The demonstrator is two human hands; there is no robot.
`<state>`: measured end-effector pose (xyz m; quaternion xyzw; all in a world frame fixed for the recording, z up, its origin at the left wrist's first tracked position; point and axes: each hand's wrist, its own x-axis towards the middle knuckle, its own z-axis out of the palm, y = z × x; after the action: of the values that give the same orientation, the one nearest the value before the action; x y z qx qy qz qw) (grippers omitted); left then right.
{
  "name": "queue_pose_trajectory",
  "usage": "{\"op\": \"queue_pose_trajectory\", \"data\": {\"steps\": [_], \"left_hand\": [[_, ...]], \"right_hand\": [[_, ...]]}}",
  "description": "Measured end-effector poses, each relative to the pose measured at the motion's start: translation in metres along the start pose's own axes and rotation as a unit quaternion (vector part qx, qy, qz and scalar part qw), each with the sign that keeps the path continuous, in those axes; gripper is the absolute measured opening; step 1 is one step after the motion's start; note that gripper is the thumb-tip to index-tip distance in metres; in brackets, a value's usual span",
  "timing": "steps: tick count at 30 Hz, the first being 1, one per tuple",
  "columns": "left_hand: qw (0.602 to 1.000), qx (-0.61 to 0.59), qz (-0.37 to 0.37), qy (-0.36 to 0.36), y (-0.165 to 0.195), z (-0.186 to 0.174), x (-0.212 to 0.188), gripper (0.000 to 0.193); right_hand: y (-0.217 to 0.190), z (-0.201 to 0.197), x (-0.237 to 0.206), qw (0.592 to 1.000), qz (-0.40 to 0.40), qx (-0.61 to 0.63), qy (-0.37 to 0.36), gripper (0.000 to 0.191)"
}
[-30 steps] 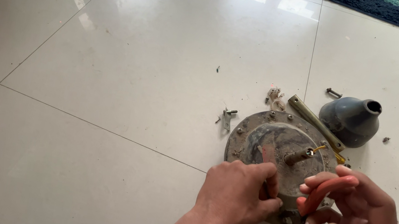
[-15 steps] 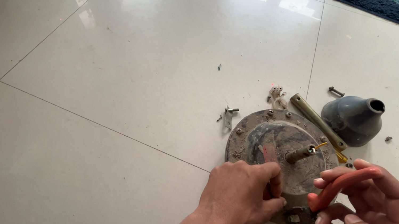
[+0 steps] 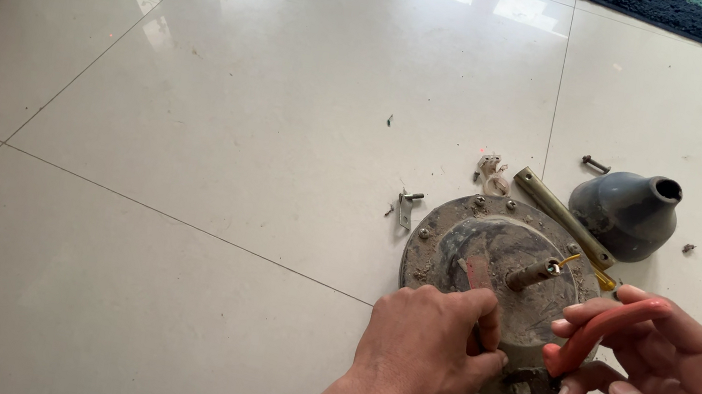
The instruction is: The person is repairing an electrical fixture on the floor. They use a screwdriver to adjust wires and a pair of pliers to strip and cut wires, working on the base of the fixture.
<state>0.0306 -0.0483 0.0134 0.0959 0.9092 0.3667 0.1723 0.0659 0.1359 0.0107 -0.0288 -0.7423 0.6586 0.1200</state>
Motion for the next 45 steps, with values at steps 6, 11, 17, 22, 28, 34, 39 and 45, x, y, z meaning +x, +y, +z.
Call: {"op": "queue_pose_trajectory", "data": {"steps": [6, 11, 17, 22, 28, 34, 39, 45], "left_hand": [[1.000, -0.013, -0.003, 0.000, 0.0001, -0.0015, -0.0011, 0.015], [1.000, -0.011, 0.004, 0.006, 0.0000, -0.0022, -0.0013, 0.016], [1.000, -0.012, 0.003, 0.008, -0.0002, -0.0036, -0.0006, 0.016], [1.000, -0.003, -0.001, 0.002, 0.0001, -0.0043, -0.0004, 0.018], [1.000, -0.011, 0.003, 0.009, -0.0008, -0.0045, -0.0013, 0.017], [1.000, -0.017, 0.000, 0.007, -0.0016, -0.0040, -0.0005, 0.017], [1.000, -0.014, 0.007, 0.010, -0.0026, -0.0038, -0.0002, 0.015], [1.000, -0.011, 0.007, -0.001, -0.0033, -0.0048, 0.0014, 0.016]], "right_hand": [[0.0012, -0.0008, -0.0005, 1.000, 0.001, 0.005, 0.000, 0.069], [0.0014, -0.0009, -0.0012, 1.000, 0.005, -0.002, 0.000, 0.069], [0.0012, -0.0018, -0.0002, 0.999, -0.015, 0.008, -0.028, 0.068], [0.0009, -0.0003, -0.0045, 1.000, 0.000, 0.002, -0.008, 0.065], [0.0002, 0.0017, -0.0064, 1.000, -0.009, 0.014, -0.019, 0.065], [0.0000, 0.0013, -0.0059, 1.000, -0.010, 0.004, -0.014, 0.064], [0.0000, 0.0009, -0.0060, 1.000, -0.005, -0.003, -0.013, 0.064], [-0.0009, 0.0010, -0.0053, 1.000, -0.003, -0.009, -0.012, 0.065]]}}
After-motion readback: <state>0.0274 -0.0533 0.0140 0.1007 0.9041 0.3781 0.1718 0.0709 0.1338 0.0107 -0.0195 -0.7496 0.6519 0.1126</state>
